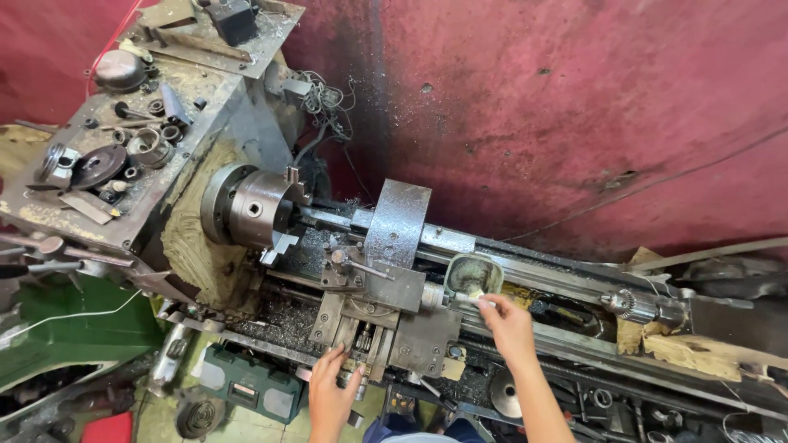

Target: Operating a manual lathe by applying lubricant to the workpiece and adjusting the carriage position using handwheels.

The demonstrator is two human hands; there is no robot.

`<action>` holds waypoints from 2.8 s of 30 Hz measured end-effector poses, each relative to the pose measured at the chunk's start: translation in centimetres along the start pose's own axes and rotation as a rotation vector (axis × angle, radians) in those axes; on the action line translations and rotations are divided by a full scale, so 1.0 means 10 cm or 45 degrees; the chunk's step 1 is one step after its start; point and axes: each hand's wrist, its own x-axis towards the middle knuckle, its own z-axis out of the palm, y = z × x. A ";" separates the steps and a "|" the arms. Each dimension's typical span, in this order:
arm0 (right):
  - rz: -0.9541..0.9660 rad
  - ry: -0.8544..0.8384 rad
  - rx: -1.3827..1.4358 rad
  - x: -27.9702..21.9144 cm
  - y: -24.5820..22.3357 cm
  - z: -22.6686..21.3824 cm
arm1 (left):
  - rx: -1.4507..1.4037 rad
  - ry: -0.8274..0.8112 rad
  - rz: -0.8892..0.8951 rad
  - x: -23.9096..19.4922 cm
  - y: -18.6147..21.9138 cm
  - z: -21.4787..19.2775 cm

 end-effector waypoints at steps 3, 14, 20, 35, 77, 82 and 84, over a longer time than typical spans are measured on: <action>-0.140 0.058 -0.264 0.20 -0.05 -0.04 | 0.009 0.006 -0.004 0.00 0.05 -0.03; -0.098 0.041 -0.527 0.50 0.19 0.16 | 0.009 0.050 0.084 -0.01 -0.02 -0.03; -0.064 -0.078 -0.654 0.45 0.18 0.20 | -0.009 0.025 0.065 -0.02 0.03 -0.09; 0.000 -0.083 -0.578 -0.04 0.26 0.15 | -0.001 0.060 0.125 0.00 -0.09 0.00; -0.666 -0.325 -1.117 0.39 0.69 0.05 | -0.004 0.108 0.133 -0.01 -0.11 0.03; -0.686 -0.359 -1.097 0.40 0.68 0.03 | 0.015 0.006 0.016 -0.03 -0.03 -0.01; -0.602 -0.333 -1.019 0.39 0.63 0.03 | -0.007 0.041 0.068 0.00 -0.06 0.01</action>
